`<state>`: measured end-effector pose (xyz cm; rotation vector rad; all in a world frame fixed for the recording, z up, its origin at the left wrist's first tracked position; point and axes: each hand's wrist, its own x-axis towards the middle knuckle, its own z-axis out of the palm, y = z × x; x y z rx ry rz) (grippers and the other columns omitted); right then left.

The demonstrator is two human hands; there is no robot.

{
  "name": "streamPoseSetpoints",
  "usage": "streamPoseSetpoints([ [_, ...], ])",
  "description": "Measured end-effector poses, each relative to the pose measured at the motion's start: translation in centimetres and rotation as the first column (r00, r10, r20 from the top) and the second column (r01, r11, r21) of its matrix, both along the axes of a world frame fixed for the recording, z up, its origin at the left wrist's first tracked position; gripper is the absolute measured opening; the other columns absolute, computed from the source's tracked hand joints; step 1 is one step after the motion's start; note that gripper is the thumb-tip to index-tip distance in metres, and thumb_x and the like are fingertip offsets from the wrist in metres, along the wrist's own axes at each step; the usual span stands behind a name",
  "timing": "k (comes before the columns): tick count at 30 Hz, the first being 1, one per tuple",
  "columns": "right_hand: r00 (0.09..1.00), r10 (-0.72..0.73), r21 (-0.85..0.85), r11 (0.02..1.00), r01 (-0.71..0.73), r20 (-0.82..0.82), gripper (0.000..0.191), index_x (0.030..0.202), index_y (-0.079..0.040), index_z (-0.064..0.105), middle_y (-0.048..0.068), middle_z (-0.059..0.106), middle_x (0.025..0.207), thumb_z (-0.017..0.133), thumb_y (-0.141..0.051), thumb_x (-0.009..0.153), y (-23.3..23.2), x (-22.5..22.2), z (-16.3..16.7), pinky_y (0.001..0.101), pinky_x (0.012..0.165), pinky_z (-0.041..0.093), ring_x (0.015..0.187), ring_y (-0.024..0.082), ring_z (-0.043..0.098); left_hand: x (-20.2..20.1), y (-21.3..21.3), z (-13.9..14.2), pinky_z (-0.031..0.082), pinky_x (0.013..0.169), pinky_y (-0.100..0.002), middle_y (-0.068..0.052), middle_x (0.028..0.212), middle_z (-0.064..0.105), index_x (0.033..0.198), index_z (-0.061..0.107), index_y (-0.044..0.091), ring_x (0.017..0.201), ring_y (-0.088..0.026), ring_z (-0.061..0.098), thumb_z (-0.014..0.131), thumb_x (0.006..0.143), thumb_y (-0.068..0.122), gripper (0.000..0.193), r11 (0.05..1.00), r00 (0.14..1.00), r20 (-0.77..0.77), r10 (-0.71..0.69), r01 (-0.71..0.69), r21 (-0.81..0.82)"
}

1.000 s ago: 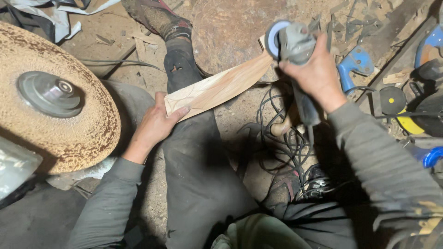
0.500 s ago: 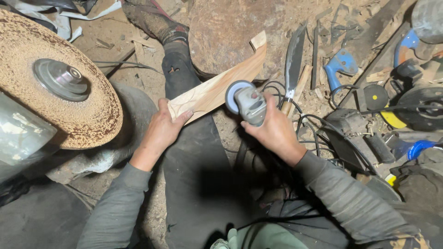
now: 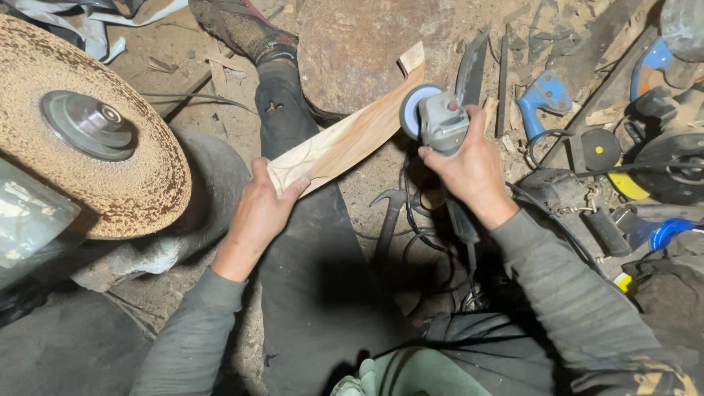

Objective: The person sits on the workshop floor holding a curved, carved wooden piece across their lap and sands its edges and surfaces using a handheld angle grinder, repeatedly repositioning and turning the piece to grind different sections.

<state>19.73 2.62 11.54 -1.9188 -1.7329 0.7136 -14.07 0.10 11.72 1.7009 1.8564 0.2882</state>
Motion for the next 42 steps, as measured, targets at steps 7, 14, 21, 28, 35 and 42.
streamPoseSetpoints([
  [7,0.994,0.083,-0.205,0.974,-0.095,-0.065,0.09,0.145,-0.009,0.032,0.031,0.07,0.099,0.082,-0.039,0.076,-4.2,-3.1,1.9,0.0508,0.076,0.058,0.086,0.048,0.072,0.7,-1.0,0.5,0.053,0.081,-0.058,-0.042,0.095,0.066,0.125,0.039,-0.007,0.093,-0.056,0.067,0.068,0.095,0.049,0.07,1.0,0.999,0.029,0.018,-0.019,0.014],
  [14,0.997,0.069,-0.272,0.96,-0.071,-0.017,0.094,0.145,-0.006,0.03,0.032,0.07,0.097,0.083,-0.04,0.076,-3.8,-3.8,2.0,0.0535,0.08,0.056,0.091,0.05,0.07,0.9,-1.3,0.0,0.053,0.076,-0.059,-0.042,0.091,0.066,0.123,0.039,-0.008,0.088,-0.057,0.067,0.068,0.095,0.049,0.07,1.0,1.0,-0.013,0.022,-0.022,0.015],
  [21,0.997,0.057,-0.104,0.993,-0.063,-0.055,0.09,0.143,-0.002,0.031,0.032,0.07,0.1,0.083,-0.036,0.078,-1.6,-2.0,0.2,0.0513,0.082,0.057,0.093,0.049,0.071,1.0,-1.5,-0.1,0.054,0.073,-0.059,-0.041,0.087,0.066,0.123,0.039,-0.01,0.085,-0.056,0.068,0.067,0.095,0.049,0.07,0.999,1.0,-0.02,0.008,-0.007,0.053],
  [28,0.999,-0.02,-0.072,0.997,0.017,-0.042,0.092,0.145,-0.003,0.031,0.031,0.071,0.103,0.084,-0.039,0.079,-1.2,-0.6,0.5,0.0499,0.08,0.058,0.092,0.047,0.073,1.3,-1.7,0.3,0.055,0.071,-0.056,-0.041,0.085,0.066,0.129,0.037,-0.012,0.083,-0.054,0.069,0.067,0.095,0.049,0.076,0.999,0.999,-0.029,0.015,-0.014,0.043],
  [35,0.998,0.063,-0.267,0.961,-0.069,-0.03,0.095,0.148,-0.007,0.029,0.032,0.071,0.098,0.082,-0.041,0.077,-3.6,-2.8,1.4,0.0524,0.081,0.057,0.089,0.049,0.071,1.2,-1.9,-0.3,0.054,0.074,-0.058,-0.041,0.086,0.066,0.129,0.038,-0.011,0.085,-0.056,0.068,0.068,0.095,0.049,0.076,0.999,0.999,-0.035,0.038,-0.038,0.022],
  [42,1.0,-0.012,-0.222,0.975,0.012,0.0,0.092,0.145,-0.005,0.03,0.031,0.07,0.101,0.084,-0.041,0.079,-0.6,-1.0,-1.0,0.0525,0.081,0.056,0.091,0.05,0.07,0.5,-1.3,-1.1,0.054,0.075,-0.058,-0.041,0.088,0.066,0.125,0.04,-0.009,0.087,-0.056,0.067,0.068,0.095,0.049,0.071,0.999,1.0,0.001,0.027,-0.027,0.028],
])
